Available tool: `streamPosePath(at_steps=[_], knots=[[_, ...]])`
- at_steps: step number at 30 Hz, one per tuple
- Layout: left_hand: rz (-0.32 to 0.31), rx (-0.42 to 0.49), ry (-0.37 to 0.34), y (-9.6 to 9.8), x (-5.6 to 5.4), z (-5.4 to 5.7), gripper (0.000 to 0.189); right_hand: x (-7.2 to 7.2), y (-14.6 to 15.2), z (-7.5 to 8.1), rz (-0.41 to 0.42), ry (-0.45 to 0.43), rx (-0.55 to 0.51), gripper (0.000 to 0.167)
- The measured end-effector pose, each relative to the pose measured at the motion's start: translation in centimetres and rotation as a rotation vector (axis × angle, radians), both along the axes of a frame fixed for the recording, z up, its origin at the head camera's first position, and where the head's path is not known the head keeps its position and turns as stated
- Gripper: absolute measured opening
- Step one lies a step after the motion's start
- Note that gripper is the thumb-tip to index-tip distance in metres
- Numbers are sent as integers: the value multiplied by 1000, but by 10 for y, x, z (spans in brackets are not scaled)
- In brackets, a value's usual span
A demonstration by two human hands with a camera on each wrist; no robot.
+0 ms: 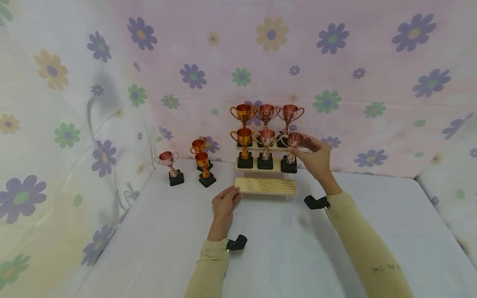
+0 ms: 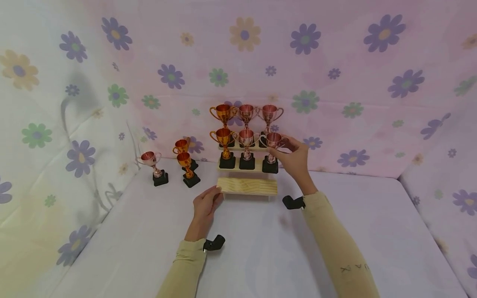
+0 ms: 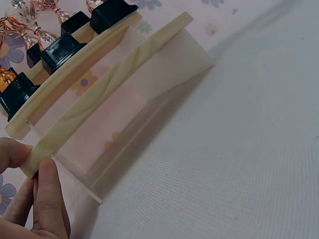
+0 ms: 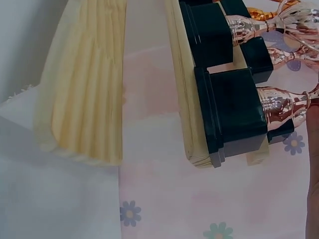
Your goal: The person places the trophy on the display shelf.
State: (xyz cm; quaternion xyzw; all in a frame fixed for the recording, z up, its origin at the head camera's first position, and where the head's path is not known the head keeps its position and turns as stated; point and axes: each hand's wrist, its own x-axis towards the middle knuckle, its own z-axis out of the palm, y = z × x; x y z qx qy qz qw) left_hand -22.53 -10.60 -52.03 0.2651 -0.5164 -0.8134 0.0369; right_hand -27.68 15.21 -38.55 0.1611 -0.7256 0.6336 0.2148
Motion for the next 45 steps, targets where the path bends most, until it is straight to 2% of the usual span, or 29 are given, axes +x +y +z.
streamPosePath(at_steps=[1, 5, 8, 11, 14, 18, 21, 24, 26, 30, 33, 36, 38, 40, 42, 45], knots=[[1, 2, 2, 0, 0, 0, 33, -2, -1, 1, 3, -9, 9, 34], [3, 7, 8, -1, 0, 0, 33, -20, 0, -12, 12, 16, 20, 34], [3, 10, 11, 0, 0, 0, 33, -24, -1, -15, 19, 45, 10, 31], [6, 10, 9, 0, -1, 0, 34, -16, -5, -6, 34, 38, -7, 25], [10, 8, 6, 0, -1, -1, 33, -14, -7, -6, 54, 14, -37, 22], [10, -2, 11, 0, 0, -1, 33, -20, -3, -24, 86, -34, -81, 25], [-1, -13, 10, 0, 1, 1, 33, -22, 2, -40, 85, -49, -119, 36], [-27, -32, 0, -2, 1, 3, 31, -17, 6, -52, 53, -51, -165, 44], [-49, -46, -4, -5, 1, 3, 30, -11, 9, -58, 11, -64, -200, 43], [-70, -81, 17, -11, 1, 3, 30, 6, 12, -73, -164, -151, -160, 34], [-61, -144, 39, -13, 3, 1, 31, 21, 12, -90, -249, -290, -70, 32], [-36, -281, 76, -16, 6, 2, 37, 34, 8, -108, -218, -448, 8, 40], [-18, -395, 114, -19, 9, 5, 42, 42, 4, -117, -187, -525, 16, 43], [-14, -494, 163, -24, 12, 9, 47, 47, 0, -125, -179, -568, -11, 44], [-32, -560, 204, -34, 15, 14, 49, 51, -3, -129, -173, -581, -81, 43], [-97, -609, 237, -58, 21, 24, 46, 54, -7, -131, -152, -605, -202, 42]])
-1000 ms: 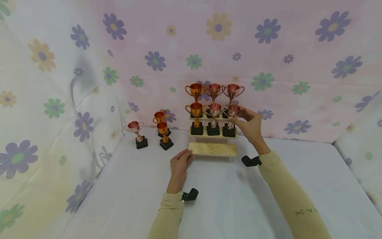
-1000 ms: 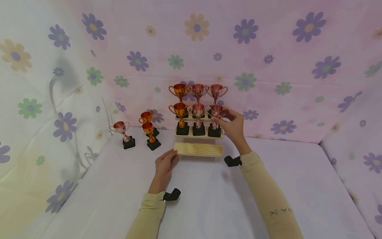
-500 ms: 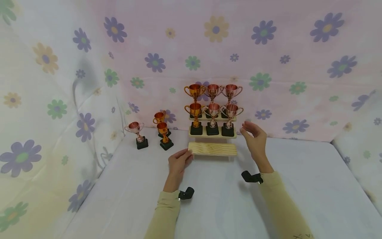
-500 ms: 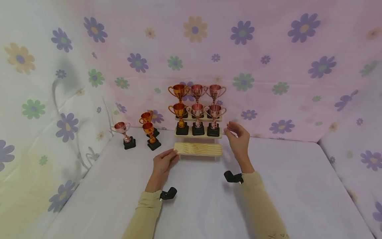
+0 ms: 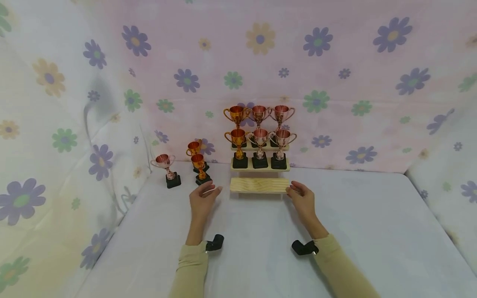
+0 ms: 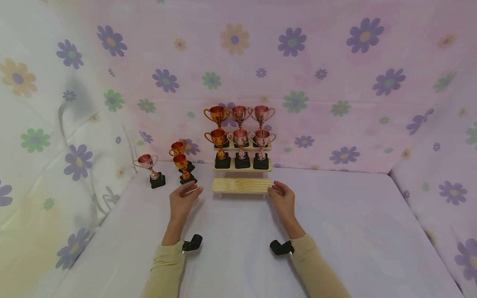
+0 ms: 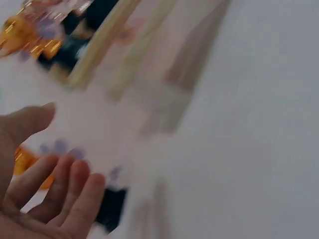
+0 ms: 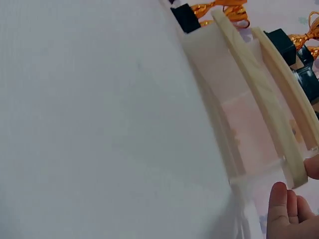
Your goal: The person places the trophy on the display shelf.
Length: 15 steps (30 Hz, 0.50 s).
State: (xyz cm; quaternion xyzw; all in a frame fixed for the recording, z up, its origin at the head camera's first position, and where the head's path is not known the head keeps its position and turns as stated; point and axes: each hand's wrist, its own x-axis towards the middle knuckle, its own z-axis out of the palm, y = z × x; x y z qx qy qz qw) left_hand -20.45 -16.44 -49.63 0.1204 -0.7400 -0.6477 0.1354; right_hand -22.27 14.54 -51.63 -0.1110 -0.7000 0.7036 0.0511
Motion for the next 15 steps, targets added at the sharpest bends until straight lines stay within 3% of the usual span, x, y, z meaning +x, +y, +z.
streamPosePath(at_steps=[5, 7, 9, 12, 15], knots=[[-73, -113, -161, -50, 13, 24, 41, 3, -4, 4, 15, -78, -144, 50], [-57, -179, -239, -66, 19, 33, 42, 3, -5, 6, 12, -120, -182, 52], [-2, -247, -285, -78, 25, 40, 45, 4, -5, 8, 13, -159, -225, 52], [128, -282, -248, -90, 30, 44, 54, 4, -6, 9, 15, -200, -275, 52], [261, -258, -97, -96, 28, 46, 69, 3, -6, 10, 27, -207, -302, 52]])
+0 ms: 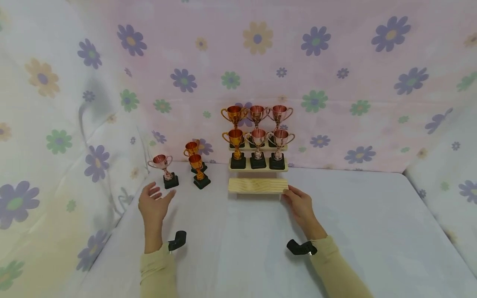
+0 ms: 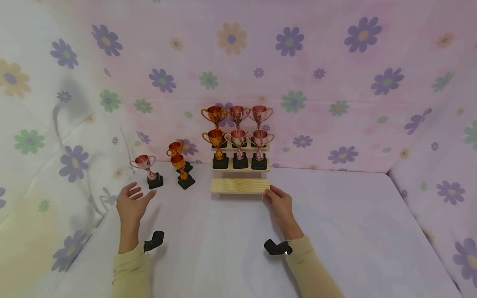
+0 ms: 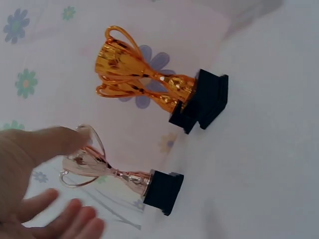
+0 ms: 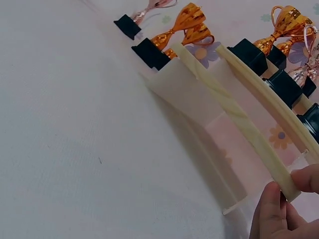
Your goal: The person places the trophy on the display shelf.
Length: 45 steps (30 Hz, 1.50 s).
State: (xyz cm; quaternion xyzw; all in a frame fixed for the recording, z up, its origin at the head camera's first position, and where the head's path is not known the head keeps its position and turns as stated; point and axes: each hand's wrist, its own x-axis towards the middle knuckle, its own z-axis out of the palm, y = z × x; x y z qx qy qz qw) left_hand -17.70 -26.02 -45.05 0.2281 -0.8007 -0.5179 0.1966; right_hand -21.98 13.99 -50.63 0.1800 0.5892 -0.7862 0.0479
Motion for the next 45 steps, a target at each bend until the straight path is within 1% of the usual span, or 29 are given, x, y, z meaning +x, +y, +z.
streamPosePath(at_steps=[2, 4, 7, 10, 12, 15, 17, 20, 22, 24, 27, 29, 31, 34, 38, 41, 45], knots=[[39, 6, 119, -2, -6, -1, 80, 0, 2, 0, 7, -8, 2, 52], [53, -16, 208, -2, -14, -2, 89, 0, 3, 1, 16, -17, 4, 52], [36, -69, 289, -2, -27, -8, 96, 0, 5, 1, 28, -15, 3, 52], [-4, -99, 330, 0, -40, -16, 99, 0, 6, -1, 27, -5, -2, 52], [-28, -84, 342, 1, -46, -22, 100, 0, 5, -2, 24, 2, -5, 51], [-54, -28, 329, 4, -52, -30, 101, 1, 4, -2, 21, 7, -7, 51], [-65, -8, 344, 5, -56, -33, 100, 0, 4, -3, 20, 7, -7, 50], [-68, 0, 390, 7, -63, -37, 95, 0, 4, -4, 13, 3, -6, 50], [-57, -1, 425, 8, -66, -37, 91, 0, 4, -4, 10, 7, -4, 50], [-32, 6, 445, 9, -68, -37, 88, 0, 5, -4, 10, 14, -8, 49], [9, 49, 465, 8, -70, -35, 89, 0, 4, -4, 18, 22, -4, 49], [24, 101, 472, 5, -73, -34, 91, 0, 3, -4, 21, 23, -7, 49], [31, 163, 462, 2, -75, -35, 93, 0, 3, -4, 20, 20, -3, 49], [50, 232, 445, -3, -80, -37, 95, 0, 2, -4, 15, 17, -6, 49], [85, 265, 424, -6, -83, -39, 95, 0, 2, -4, 9, 13, -8, 49], [109, 274, 403, -7, -86, -38, 89, 0, 3, -4, 6, 8, -15, 50], [135, 328, 396, -8, -89, -35, 81, -1, 3, -5, 0, 2, -28, 50]])
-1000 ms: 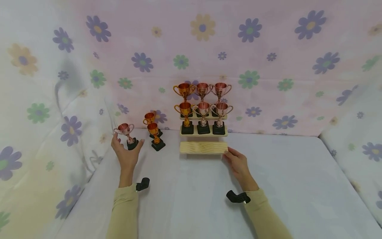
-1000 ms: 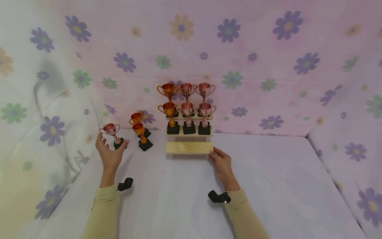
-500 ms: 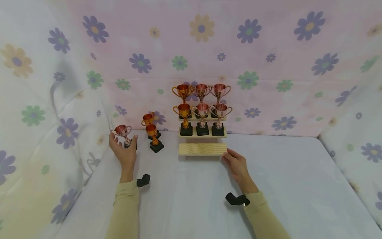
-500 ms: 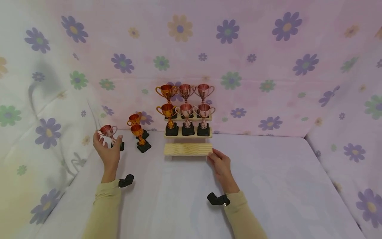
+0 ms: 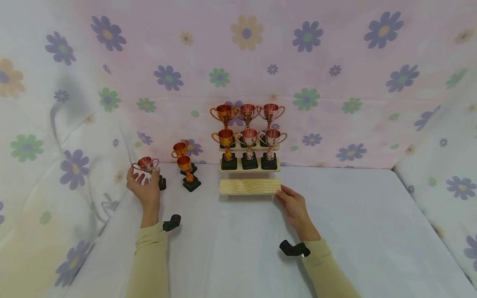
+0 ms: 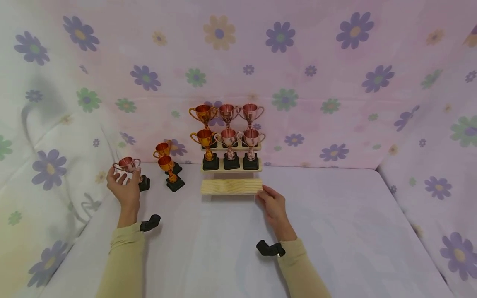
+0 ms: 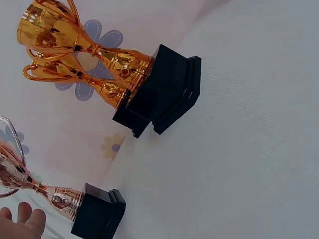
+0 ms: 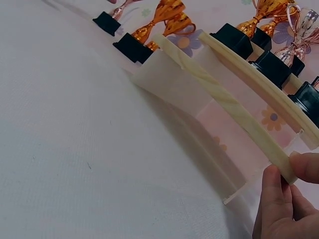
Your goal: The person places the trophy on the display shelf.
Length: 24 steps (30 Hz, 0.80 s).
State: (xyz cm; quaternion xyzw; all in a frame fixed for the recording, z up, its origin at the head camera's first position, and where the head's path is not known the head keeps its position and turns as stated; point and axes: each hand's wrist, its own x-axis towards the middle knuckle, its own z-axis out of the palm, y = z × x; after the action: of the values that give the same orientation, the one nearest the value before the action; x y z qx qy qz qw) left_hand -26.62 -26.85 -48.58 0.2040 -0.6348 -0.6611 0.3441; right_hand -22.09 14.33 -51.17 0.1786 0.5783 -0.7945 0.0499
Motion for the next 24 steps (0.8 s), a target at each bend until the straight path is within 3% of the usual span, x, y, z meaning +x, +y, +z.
streamPosePath(at_steps=[7, 12, 16, 20, 24], knots=[[-13, 110, 57, -4, -5, -1, 80, 0, -1, -2, -21, 22, -6, 48], [33, 80, 117, -6, -6, -3, 76, -1, -2, -3, -18, 10, -5, 49], [51, 29, 116, -12, -8, -3, 72, -1, -2, -3, -17, 23, -6, 49], [41, 4, 121, -19, -13, -4, 63, -1, -2, -4, -13, 43, -10, 49], [4, 72, 170, -22, -13, -2, 57, -2, 0, -4, -15, 39, -9, 48]])
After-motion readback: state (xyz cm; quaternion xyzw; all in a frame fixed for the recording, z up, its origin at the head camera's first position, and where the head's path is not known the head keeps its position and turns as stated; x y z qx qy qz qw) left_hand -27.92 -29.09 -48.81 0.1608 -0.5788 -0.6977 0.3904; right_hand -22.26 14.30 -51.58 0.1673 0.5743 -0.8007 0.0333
